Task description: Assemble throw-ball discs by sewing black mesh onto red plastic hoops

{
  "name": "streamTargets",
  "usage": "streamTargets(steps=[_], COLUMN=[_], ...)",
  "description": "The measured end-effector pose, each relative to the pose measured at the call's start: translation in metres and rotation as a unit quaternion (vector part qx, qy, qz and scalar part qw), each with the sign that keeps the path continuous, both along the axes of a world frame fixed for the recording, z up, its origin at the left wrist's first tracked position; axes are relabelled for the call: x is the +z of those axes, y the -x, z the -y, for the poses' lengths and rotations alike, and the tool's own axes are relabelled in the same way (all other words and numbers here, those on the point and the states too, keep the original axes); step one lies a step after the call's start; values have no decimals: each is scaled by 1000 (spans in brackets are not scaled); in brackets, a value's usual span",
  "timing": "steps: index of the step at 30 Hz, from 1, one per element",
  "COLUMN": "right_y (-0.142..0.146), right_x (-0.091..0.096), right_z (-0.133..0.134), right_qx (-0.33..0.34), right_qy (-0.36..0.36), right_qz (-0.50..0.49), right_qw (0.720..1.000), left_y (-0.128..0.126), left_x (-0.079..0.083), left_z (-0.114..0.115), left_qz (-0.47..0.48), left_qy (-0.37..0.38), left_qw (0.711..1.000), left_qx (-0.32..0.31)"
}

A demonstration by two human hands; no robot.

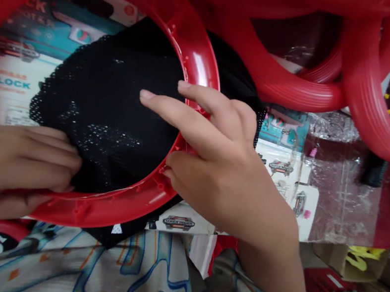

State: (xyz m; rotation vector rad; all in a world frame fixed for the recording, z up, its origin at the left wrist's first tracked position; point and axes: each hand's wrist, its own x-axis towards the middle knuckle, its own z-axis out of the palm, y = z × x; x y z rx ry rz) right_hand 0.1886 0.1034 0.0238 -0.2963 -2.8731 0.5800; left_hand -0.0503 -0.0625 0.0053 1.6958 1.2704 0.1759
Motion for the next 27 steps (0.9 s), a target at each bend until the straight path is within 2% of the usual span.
streamTargets(steps=[7, 13, 20, 24, 26, 27], right_y=[0, -3, -1, 5, 10, 12], right_x=[3, 7, 1, -5, -6, -7], right_z=[-7, -4, 2, 23, 37, 43], right_qx=[32, 71, 39, 50, 65, 71], right_qy=[61, 65, -2, -90, -121, -126], right_qz=[12, 29, -4, -95, -86, -70], right_qw=[998, 995, 999, 990, 987, 987], left_y=[-1, -3, -6, -8, -8, -7], left_x=[0, 3, 1, -6, -9, -11], left_z=[-1, -3, 3, 2, 0, 0], left_qz=[10, 2, -30, -63, -88, -97], left_qy=[0, -19, -65, -113, -114, -102], left_qw=[1000, 1000, 997, 992, 989, 990], left_qx=[8, 11, 7, -8, -38, -32])
